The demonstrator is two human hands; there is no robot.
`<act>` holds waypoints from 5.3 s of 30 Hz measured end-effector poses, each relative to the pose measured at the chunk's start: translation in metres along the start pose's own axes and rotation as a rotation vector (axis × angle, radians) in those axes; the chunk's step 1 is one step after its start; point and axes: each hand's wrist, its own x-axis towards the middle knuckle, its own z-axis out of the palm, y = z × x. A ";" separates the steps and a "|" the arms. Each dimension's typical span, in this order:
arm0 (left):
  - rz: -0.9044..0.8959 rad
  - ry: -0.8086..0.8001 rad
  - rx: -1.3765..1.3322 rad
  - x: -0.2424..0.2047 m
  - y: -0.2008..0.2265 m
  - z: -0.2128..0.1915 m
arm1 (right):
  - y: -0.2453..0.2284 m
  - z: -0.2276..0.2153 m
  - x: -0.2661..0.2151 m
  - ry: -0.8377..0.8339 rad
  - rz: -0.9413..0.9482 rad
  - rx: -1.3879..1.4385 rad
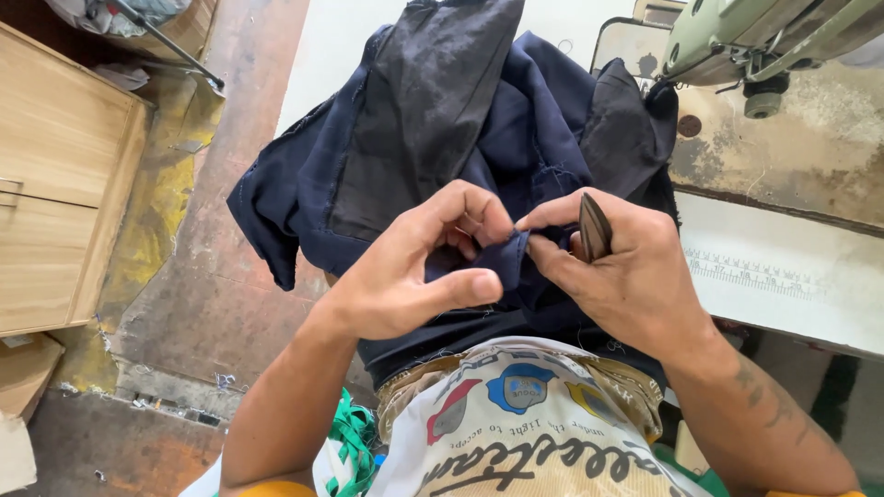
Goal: Using small scissors to unpick the seams of a pair of blue trousers at a sewing workstation.
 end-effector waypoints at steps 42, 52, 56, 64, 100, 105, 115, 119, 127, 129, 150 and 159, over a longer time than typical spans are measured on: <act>1.035 0.361 1.007 0.018 -0.041 0.028 | -0.018 -0.064 -0.021 -0.495 -0.019 -1.284; 1.011 0.345 1.085 0.016 -0.042 0.026 | -0.018 -0.034 0.031 -0.475 0.449 -0.224; 1.076 0.490 1.192 0.009 -0.057 0.022 | 0.007 -0.019 0.026 -0.405 0.277 0.257; 0.479 0.760 0.859 -0.019 -0.054 0.077 | 0.019 0.013 0.005 -0.040 0.033 0.313; 0.266 0.523 0.337 0.030 -0.053 0.083 | 0.000 -0.066 -0.019 -0.231 -0.047 -0.779; 0.286 0.548 0.405 0.032 -0.058 0.086 | -0.010 -0.061 -0.014 -0.502 0.271 -1.219; 0.248 0.542 0.400 0.031 -0.056 0.088 | -0.012 -0.058 -0.015 -0.588 0.262 -1.293; 0.252 0.564 0.437 0.031 -0.059 0.092 | -0.012 -0.055 -0.012 -0.568 0.359 -1.256; 0.177 0.567 0.363 0.034 -0.053 0.093 | 0.001 -0.049 -0.020 -0.501 0.308 -1.236; 0.143 0.558 0.312 0.035 -0.050 0.092 | 0.006 -0.047 -0.022 -0.446 0.208 -1.276; -0.074 0.401 -0.222 0.035 -0.034 0.082 | 0.027 -0.031 -0.039 -0.021 -0.295 -1.431; -0.049 0.203 -0.434 0.035 -0.057 0.059 | 0.046 -0.016 -0.031 -0.005 -0.193 -1.171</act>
